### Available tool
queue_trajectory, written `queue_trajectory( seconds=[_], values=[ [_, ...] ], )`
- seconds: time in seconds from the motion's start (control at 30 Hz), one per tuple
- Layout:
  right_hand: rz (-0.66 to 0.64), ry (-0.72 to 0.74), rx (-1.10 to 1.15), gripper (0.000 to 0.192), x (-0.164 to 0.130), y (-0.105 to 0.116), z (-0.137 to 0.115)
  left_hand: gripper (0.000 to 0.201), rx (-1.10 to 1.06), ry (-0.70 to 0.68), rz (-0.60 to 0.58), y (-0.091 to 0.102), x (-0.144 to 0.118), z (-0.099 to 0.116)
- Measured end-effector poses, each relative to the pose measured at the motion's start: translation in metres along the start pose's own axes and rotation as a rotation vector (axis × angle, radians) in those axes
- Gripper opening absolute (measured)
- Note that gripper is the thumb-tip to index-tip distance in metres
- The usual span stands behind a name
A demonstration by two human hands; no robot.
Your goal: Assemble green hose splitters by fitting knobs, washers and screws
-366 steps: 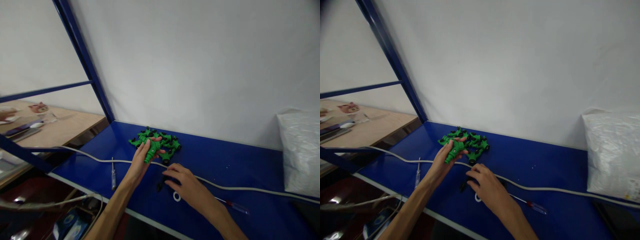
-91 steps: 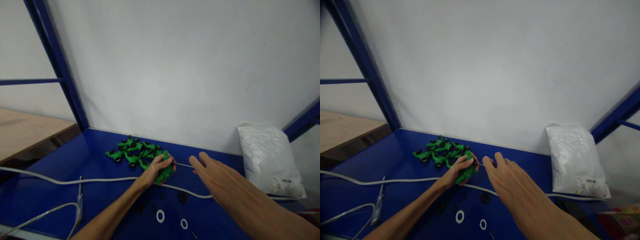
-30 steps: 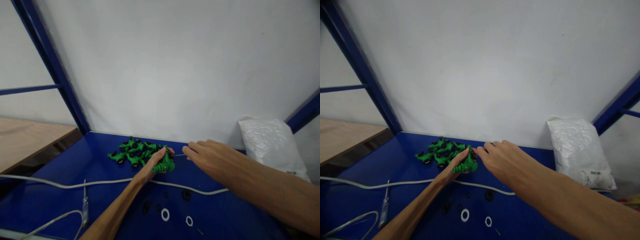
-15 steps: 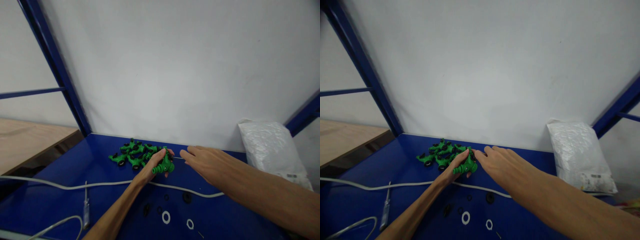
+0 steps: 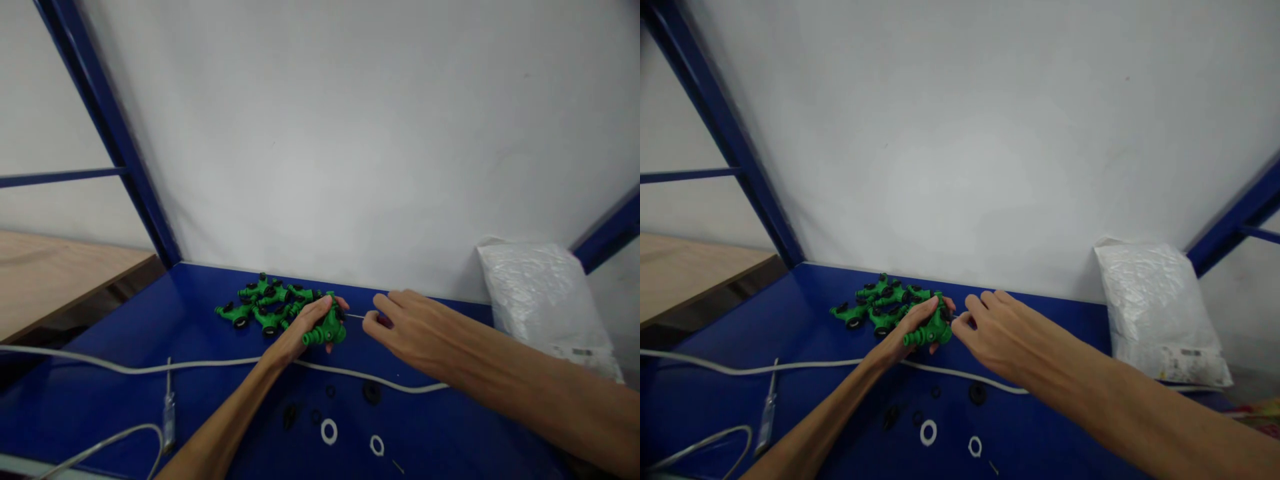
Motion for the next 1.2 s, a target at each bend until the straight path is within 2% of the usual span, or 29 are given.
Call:
queue_trajectory(
  seconds=[0.07, 0.13, 0.2, 0.27, 0.33, 0.37, 0.4, 0.47, 0.53, 0.6, 0.63, 0.73, 0.8, 0.87, 0.93, 1.0, 1.1, 1.13, 1.17, 1.2],
  values=[
    [-0.018, 0.086, -0.004, 0.019, -0.003, -0.001, 0.000, 0.054, 0.001, 0.010, -0.007, 0.001, 0.000, -0.002],
    [-0.056, 0.059, 0.082, 0.025, -0.005, -0.001, -0.002, 0.054, 0.016, 0.016, -0.019, 0.000, 0.000, -0.003],
    [-0.089, -0.132, 0.317, 0.025, -0.005, 0.000, -0.004, 0.054, 0.034, 0.016, -0.022, -0.001, 0.000, -0.004],
    [-0.131, -0.458, 0.690, 0.017, -0.003, 0.001, -0.004, 0.053, 0.056, 0.010, -0.007, -0.001, -0.001, -0.003],
    [-0.182, -0.770, 1.028, 0.022, 0.000, 0.002, -0.003, 0.053, 0.073, 0.007, 0.010, -0.001, -0.001, -0.002],
    [-0.203, -0.853, 1.124, 0.025, 0.000, 0.002, -0.001, 0.053, 0.076, 0.006, 0.018, -0.001, -0.001, -0.001],
    [-0.204, -0.867, 1.146, 0.027, 0.001, 0.002, 0.001, 0.053, 0.077, 0.007, 0.024, -0.001, -0.001, -0.001],
    [-0.165, -0.728, 0.957, 0.025, -0.002, 0.002, 0.005, 0.053, 0.069, 0.004, 0.026, -0.001, -0.001, 0.000],
    [-0.108, -0.481, 0.555, 0.020, -0.006, 0.000, 0.005, 0.053, 0.055, -0.001, 0.017, -0.001, -0.001, 0.000],
    [-0.076, -0.242, 0.170, 0.033, -0.012, -0.004, -0.002, 0.052, 0.025, -0.008, 0.003, -0.001, 0.000, -0.002],
    [-0.068, -0.134, 0.046, 0.040, -0.014, -0.006, -0.007, 0.052, 0.006, -0.013, -0.003, -0.001, 0.000, -0.003],
    [-0.073, 0.083, -0.064, 0.039, -0.017, -0.012, -0.019, 0.053, -0.045, -0.019, -0.018, 0.002, 0.001, -0.006],
    [-0.088, 0.101, -0.010, 0.035, -0.016, -0.013, -0.021, 0.053, -0.054, -0.014, -0.035, 0.004, 0.002, -0.007],
    [-0.103, 0.008, 0.167, 0.035, -0.013, -0.012, -0.019, 0.052, -0.051, -0.014, -0.048, 0.006, 0.001, -0.007],
    [-0.089, -0.200, 0.500, 0.027, -0.007, -0.009, -0.014, 0.052, -0.032, -0.018, -0.058, 0.007, 0.000, -0.006],
    [-0.104, -0.525, 0.934, 0.014, -0.002, -0.005, -0.010, 0.051, 0.004, -0.017, -0.063, 0.007, -0.002, -0.005],
    [-0.185, -1.030, 1.480, 0.021, 0.002, -0.004, -0.007, 0.053, 0.045, -0.024, -0.047, 0.006, -0.003, -0.003],
    [-0.203, -1.106, 1.551, 0.024, 0.001, -0.004, -0.006, 0.053, 0.054, -0.025, -0.041, 0.006, -0.004, -0.002],
    [-0.196, -1.099, 1.541, 0.027, 0.000, -0.005, -0.004, 0.053, 0.064, -0.024, -0.040, 0.005, -0.004, -0.001],
    [-0.169, -1.018, 1.446, 0.028, -0.003, -0.006, -0.002, 0.054, 0.077, -0.018, -0.044, 0.004, -0.004, -0.001]
  ],
)
Point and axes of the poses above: each hand's wrist, its own x-axis towards the middle knuckle, its own y-axis out of the back of the hand, z = x × y, the point moved 1 cm from there along x, towards the middle knuckle, and after that the axes turned 14 degrees about x, right-handed, at the moved point
